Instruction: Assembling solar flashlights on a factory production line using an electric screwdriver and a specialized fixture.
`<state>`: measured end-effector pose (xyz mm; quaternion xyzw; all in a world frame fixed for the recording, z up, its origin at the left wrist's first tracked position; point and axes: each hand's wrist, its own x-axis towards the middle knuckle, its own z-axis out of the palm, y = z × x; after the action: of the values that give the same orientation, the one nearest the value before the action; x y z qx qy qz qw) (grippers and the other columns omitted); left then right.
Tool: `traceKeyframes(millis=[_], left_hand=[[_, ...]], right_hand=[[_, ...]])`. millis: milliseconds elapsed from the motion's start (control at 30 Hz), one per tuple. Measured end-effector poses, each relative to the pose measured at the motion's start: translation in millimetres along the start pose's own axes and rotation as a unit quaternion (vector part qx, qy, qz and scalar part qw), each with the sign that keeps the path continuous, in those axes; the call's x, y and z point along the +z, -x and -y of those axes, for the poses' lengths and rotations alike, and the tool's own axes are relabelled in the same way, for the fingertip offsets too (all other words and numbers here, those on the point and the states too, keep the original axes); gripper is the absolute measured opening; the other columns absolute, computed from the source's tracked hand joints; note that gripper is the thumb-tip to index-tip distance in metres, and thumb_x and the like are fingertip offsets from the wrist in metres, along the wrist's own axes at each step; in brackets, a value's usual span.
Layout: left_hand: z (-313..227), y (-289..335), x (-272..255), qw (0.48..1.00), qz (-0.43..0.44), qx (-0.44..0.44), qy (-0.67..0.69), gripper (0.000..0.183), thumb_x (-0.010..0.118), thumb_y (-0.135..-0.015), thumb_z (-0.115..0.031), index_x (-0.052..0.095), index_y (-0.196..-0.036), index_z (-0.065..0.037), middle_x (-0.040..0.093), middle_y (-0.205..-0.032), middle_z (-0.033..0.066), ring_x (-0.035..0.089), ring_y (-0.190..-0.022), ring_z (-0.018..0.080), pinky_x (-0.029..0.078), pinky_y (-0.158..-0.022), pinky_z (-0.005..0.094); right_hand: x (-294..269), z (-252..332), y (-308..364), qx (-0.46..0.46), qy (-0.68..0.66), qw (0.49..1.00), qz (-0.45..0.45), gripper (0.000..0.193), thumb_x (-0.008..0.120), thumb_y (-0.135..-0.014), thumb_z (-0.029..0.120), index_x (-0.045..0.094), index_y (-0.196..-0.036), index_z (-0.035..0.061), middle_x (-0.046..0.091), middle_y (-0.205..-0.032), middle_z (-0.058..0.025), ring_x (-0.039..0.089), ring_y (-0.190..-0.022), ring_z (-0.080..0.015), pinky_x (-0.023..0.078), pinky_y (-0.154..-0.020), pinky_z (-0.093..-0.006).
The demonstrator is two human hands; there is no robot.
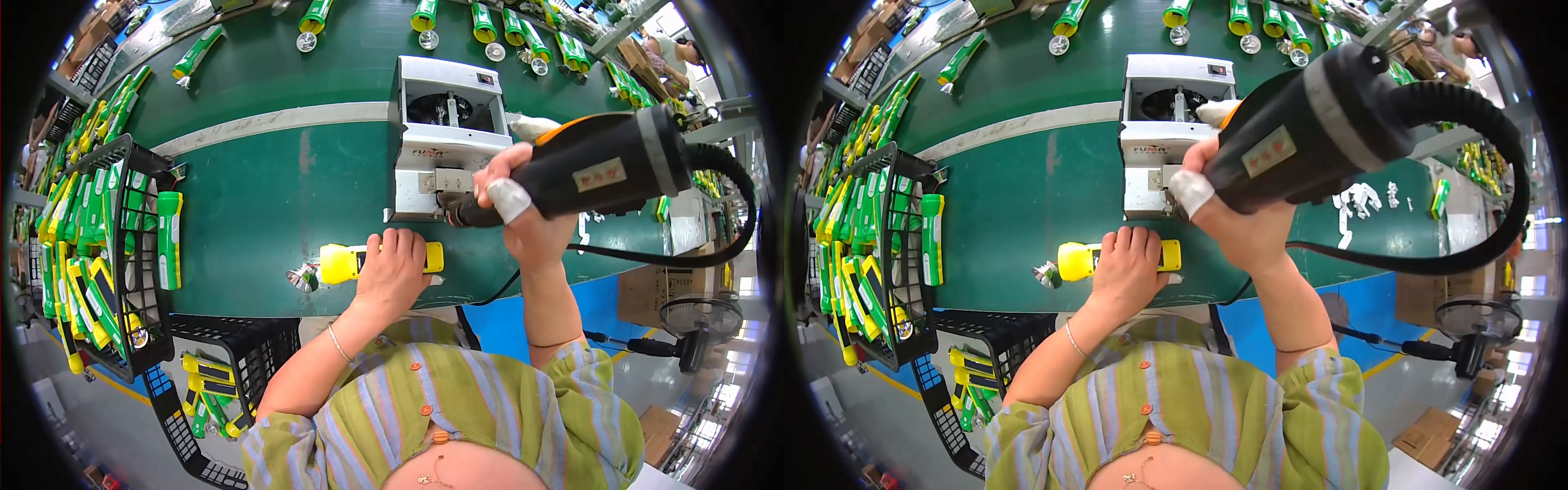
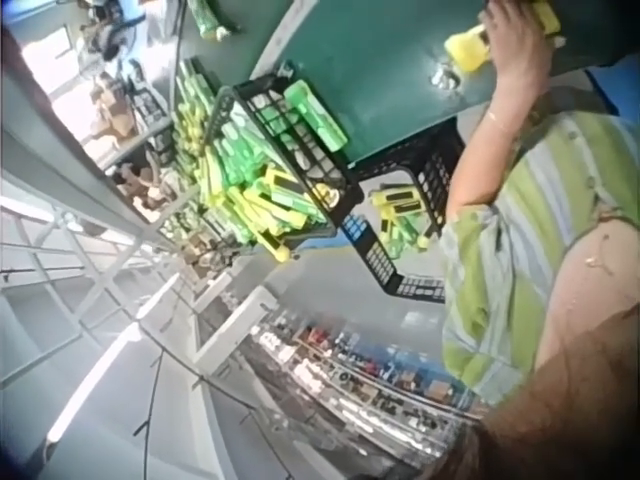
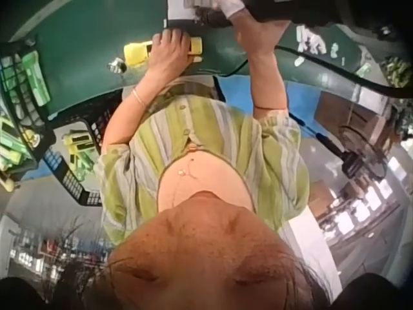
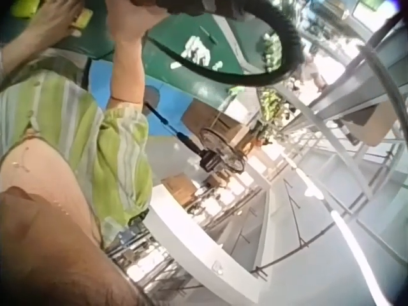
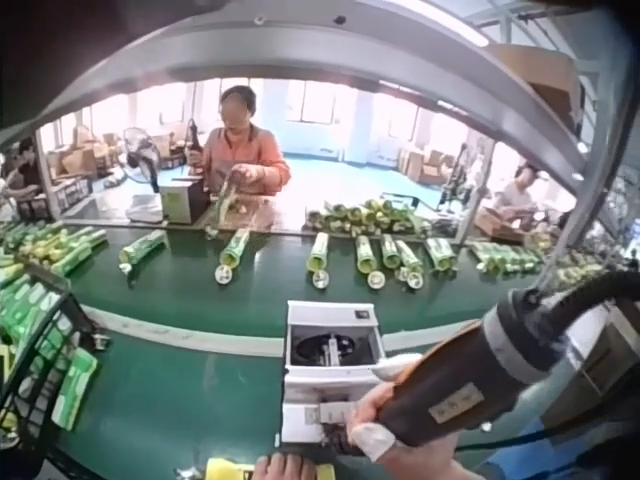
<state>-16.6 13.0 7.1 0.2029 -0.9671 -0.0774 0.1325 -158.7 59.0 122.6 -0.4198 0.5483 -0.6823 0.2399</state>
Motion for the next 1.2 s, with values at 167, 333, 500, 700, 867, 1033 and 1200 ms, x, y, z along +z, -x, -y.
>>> traceKeyframes(millis=[167,333,500,700,867,1033,1200], left_hand=[[1,1,5,1.000,0.009,0.006,-0.022,0.048,0.068,-0.064,-0.038,0.053,-0.093,-0.002,0.048,-0.084,0.0073,0.045,-0.082,0.0214,0.036,-0.073,0.0338],[2,0,6,1.000,0.016,0.019,-0.007,0.047,0.066,-0.066,-0.037,0.053,-0.094,-0.001,0.048,-0.084,0.0080,0.046,-0.082,0.0215,0.036,-0.073,0.0333],[2,-1,4,0.999,0.036,0.014,-0.005,0.047,0.065,-0.067,-0.036,0.053,-0.094,0.000,0.048,-0.084,0.0084,0.045,-0.082,0.0217,0.036,-0.074,0.0329],[2,-2,3,0.999,0.050,0.007,-0.005,0.046,0.065,-0.067,-0.038,0.053,-0.092,-0.001,0.048,-0.084,0.0083,0.045,-0.081,0.0216,0.036,-0.073,0.0323],[2,-3,3,0.999,0.045,0.012,-0.016,0.044,0.065,-0.067,-0.039,0.053,-0.089,-0.002,0.047,-0.084,0.0081,0.044,-0.081,0.0216,0.036,-0.073,0.0322],[1,-1,5,0.999,0.035,0.008,-0.024,0.043,0.064,-0.068,-0.039,0.053,-0.088,-0.003,0.047,-0.083,0.0084,0.044,-0.081,0.0217,0.036,-0.073,0.0324],[1,-2,3,0.999,0.031,0.013,-0.027,0.044,0.064,-0.068,-0.038,0.052,-0.089,-0.002,0.047,-0.084,0.0087,0.044,-0.081,0.0218,0.035,-0.073,0.0325]], right_hand=[[-8,-8,22,-0.012,0.013,0.999,0.049,0.018,0.064,-0.073,0.008,0.049,-0.079,0.0007,0.051,-0.073,-0.0061,0.054,-0.062,-0.0139,0.044,-0.066,-0.0330],[-8,-20,30,0.025,-0.051,0.998,0.028,0.018,0.064,-0.072,0.007,0.049,-0.080,0.0016,0.051,-0.074,-0.0056,0.054,-0.063,-0.0133,0.044,-0.065,-0.0324],[-10,-25,29,0.017,-0.006,0.998,0.054,0.016,0.062,-0.072,0.003,0.049,-0.080,0.0017,0.050,-0.075,-0.0059,0.053,-0.063,-0.0136,0.044,-0.066,-0.0322],[-10,-28,31,0.062,-0.008,0.992,0.113,0.017,0.060,-0.071,-0.003,0.048,-0.082,0.0020,0.048,-0.075,-0.0058,0.050,-0.066,-0.0159,0.043,-0.065,-0.0310],[-11,-44,35,0.028,0.151,0.973,0.174,0.041,0.057,-0.071,-0.009,0.038,-0.102,0.0086,0.047,-0.076,-0.0055,0.049,-0.068,-0.0160,0.043,-0.064,-0.0297],[-8,-47,37,0.017,0.148,0.975,0.162,0.031,0.059,-0.071,-0.006,0.042,-0.093,0.0071,0.046,-0.074,-0.0042,0.049,-0.066,-0.0149,0.042,-0.064,-0.0280],[-11,-45,36,0.040,0.105,0.986,0.126,0.018,0.062,-0.071,0.000,0.046,-0.079,0.0041,0.048,-0.071,-0.0041,0.050,-0.064,-0.0150,0.043,-0.064,-0.0282]])
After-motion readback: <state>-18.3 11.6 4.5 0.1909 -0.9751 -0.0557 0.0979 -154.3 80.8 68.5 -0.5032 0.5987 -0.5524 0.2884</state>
